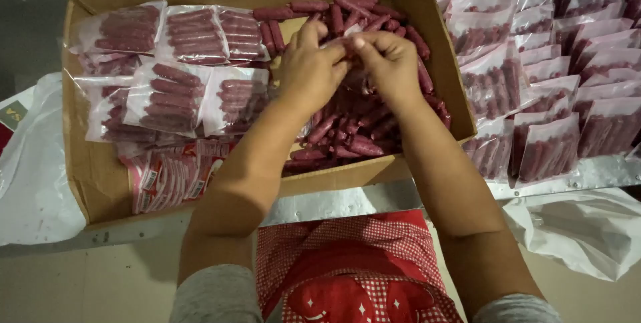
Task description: The person places small red sausages into plastic bags and seals them by hand.
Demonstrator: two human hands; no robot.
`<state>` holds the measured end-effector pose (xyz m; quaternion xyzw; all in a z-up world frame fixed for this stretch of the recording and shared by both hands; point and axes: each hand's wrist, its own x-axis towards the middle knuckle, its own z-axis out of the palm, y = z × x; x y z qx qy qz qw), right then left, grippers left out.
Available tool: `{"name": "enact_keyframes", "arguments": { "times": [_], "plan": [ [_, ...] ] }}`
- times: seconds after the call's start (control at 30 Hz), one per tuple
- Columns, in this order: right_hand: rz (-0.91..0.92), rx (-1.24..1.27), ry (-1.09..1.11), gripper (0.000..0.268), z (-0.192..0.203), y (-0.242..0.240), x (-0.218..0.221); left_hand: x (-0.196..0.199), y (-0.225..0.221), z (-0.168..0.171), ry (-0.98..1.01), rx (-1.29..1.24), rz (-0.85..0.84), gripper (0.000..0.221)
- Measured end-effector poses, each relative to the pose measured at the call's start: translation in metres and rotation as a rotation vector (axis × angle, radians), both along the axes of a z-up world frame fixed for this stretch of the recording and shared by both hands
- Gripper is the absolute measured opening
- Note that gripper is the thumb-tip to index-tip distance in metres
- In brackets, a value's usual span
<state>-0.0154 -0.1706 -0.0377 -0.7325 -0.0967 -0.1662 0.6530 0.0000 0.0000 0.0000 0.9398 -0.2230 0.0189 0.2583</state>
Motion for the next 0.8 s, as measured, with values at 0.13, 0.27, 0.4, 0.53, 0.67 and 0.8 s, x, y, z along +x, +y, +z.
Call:
{"name": "enact_keyframes", "arguments": {
  "times": [0.13,0.27,0.4,0.53,0.67,0.8],
  "plan": [
    [0.063,0.063,0.061,0.013,0.012,-0.003,-0.009,0.014,0.006,-0.004,0.351,-0.181,-0.162,0.041],
    [0.128,0.165,0.072,0.028,0.007,-0.008,-0.006,0.001,0.008,0.027,0.541,-0.337,0.022,0.032],
    [0.006,0.353,0.052,0.059,0.003,-0.024,0.007,-0.012,0.015,0.061,0.565,-0.557,0.100,0.046],
    [0.440,0.509,0.206,0.090,0.002,-0.026,0.008,0.001,0.016,0.071,0.518,-0.621,0.089,0.043],
    [0.698,0.765,0.389,0.080,0.002,-0.029,0.002,0.004,0.007,0.103,0.505,-0.524,-0.024,0.043],
    [0.812,1.079,0.273,0.068,0.007,-0.033,-0.003,0.017,0.003,0.088,0.500,-0.930,-0.461,0.032]
  ]
}}
